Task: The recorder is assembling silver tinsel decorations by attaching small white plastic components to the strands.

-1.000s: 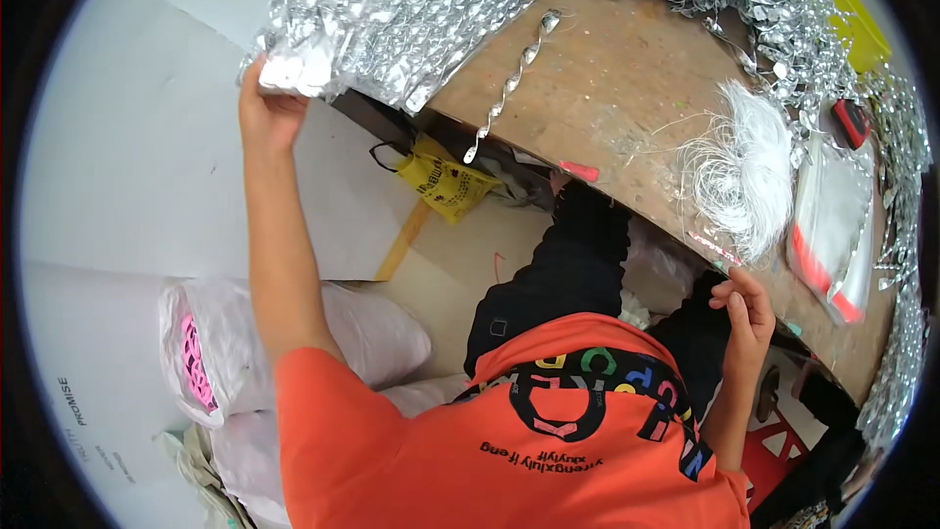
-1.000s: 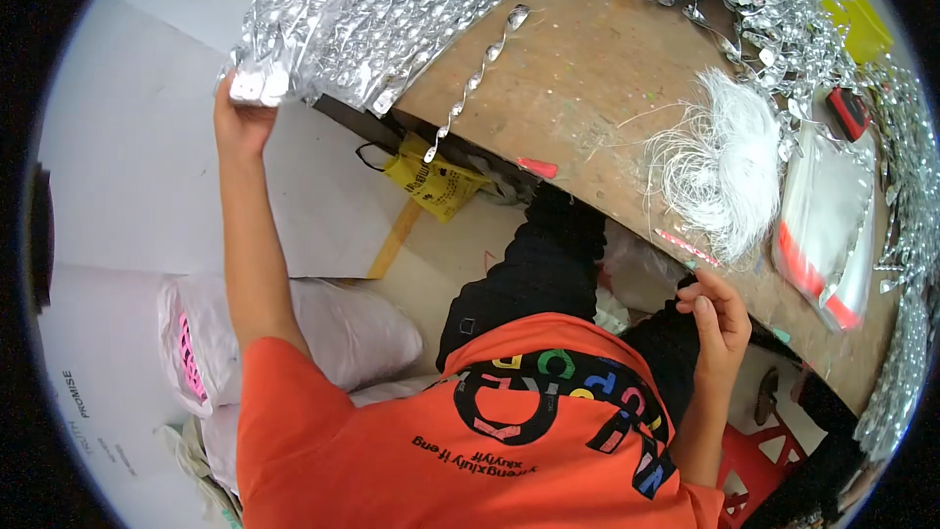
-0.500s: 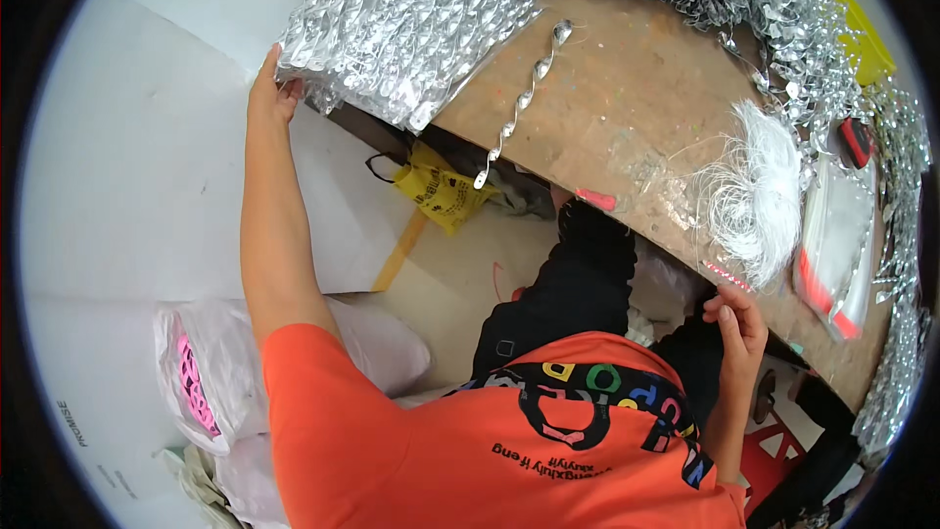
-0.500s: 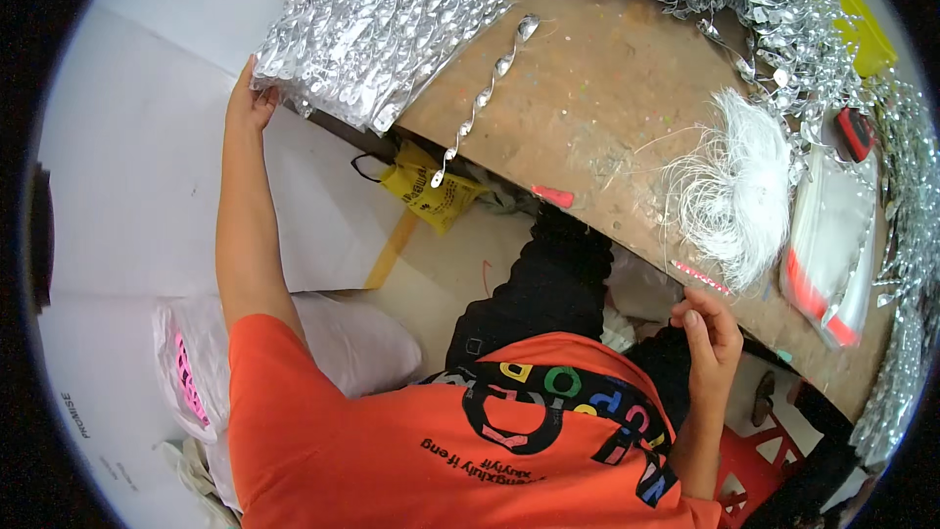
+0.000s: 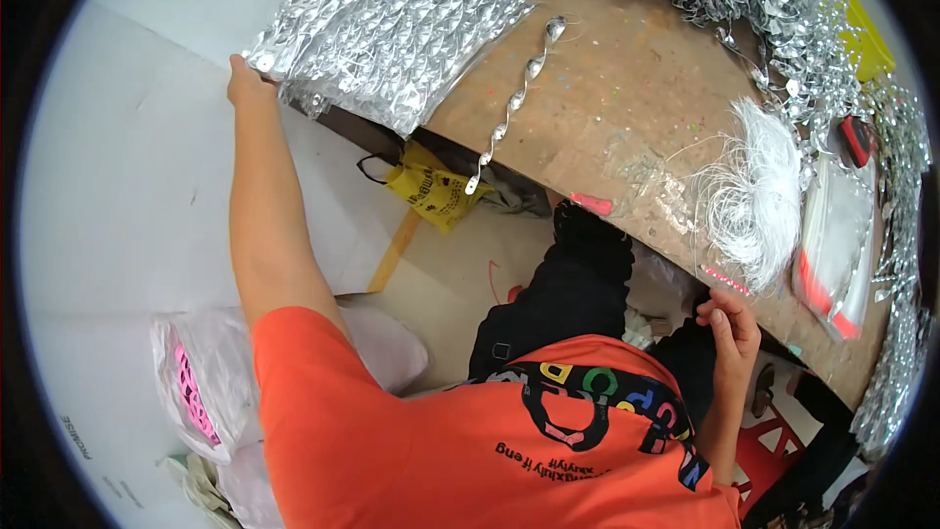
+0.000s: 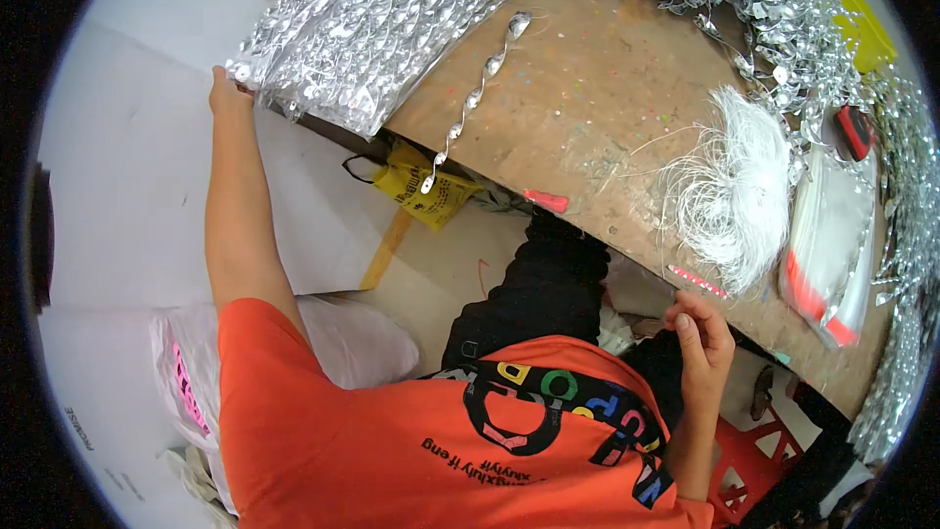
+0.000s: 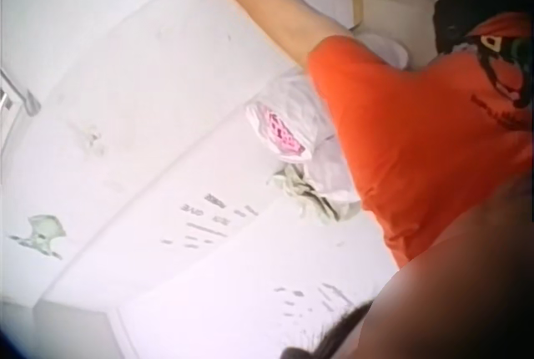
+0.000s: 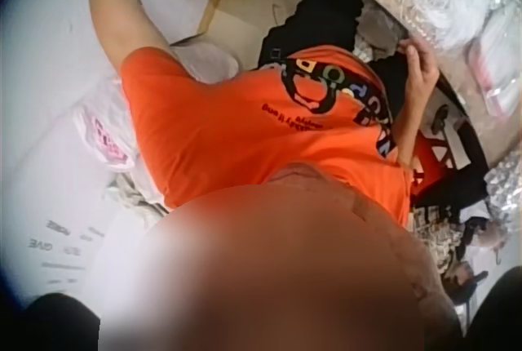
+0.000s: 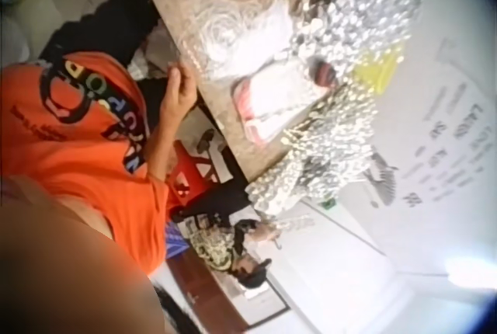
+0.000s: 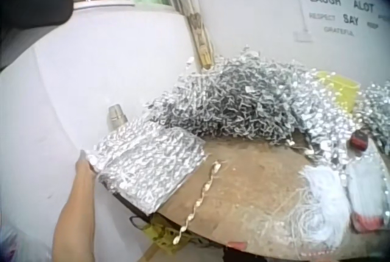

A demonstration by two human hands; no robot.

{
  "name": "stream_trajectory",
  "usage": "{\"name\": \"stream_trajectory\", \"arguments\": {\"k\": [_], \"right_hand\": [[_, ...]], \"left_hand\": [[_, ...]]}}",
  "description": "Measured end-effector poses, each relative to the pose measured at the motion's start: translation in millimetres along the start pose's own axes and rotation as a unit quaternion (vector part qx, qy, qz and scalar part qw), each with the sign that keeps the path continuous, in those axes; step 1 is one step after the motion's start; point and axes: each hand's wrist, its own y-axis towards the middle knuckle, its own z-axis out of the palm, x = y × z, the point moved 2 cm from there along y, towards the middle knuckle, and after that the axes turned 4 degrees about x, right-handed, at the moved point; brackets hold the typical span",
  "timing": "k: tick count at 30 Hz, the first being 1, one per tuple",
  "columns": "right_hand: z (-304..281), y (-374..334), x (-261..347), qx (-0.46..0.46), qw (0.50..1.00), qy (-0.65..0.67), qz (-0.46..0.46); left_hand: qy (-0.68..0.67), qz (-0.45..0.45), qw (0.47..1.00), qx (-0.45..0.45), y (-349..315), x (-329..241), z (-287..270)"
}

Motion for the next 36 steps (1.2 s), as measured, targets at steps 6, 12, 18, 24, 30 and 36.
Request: {"name": "stream_trajectory", "arguments": {"k": [6, 12, 18, 24, 30, 36], "right_hand": [[-9, -2, -2, -0.011, 1.0, -0.005, 0.011], [0, -3, -1, 0.021, 0.999, 0.008, 0.043], [3, -10, 5, 0.087, 0.996, -0.012, 0.008], [-21, -34, 1, 0.034, 0.999, 0.001, -0.002], [-36, -51, -13, 0.0, 1.0, 0.025, 0.017], [-46, -50, -21, 0.001, 0.997, 0.067, 0.024]], "left_hand": [[0.324, 0.263, 0.907, 0.063, -138, -9, 15], [0.402, 0.489, 0.71, 0.308, -261, -11, 42], [0.336, 0.439, 0.633, 0.542, -397, 34, 48], [0.295, 0.312, 0.646, 0.631, -480, 86, 35], [0.318, 0.344, 0.646, 0.603, -491, 88, 27], [0.486, 0.479, 0.633, 0.365, -357, 92, 30]]}}
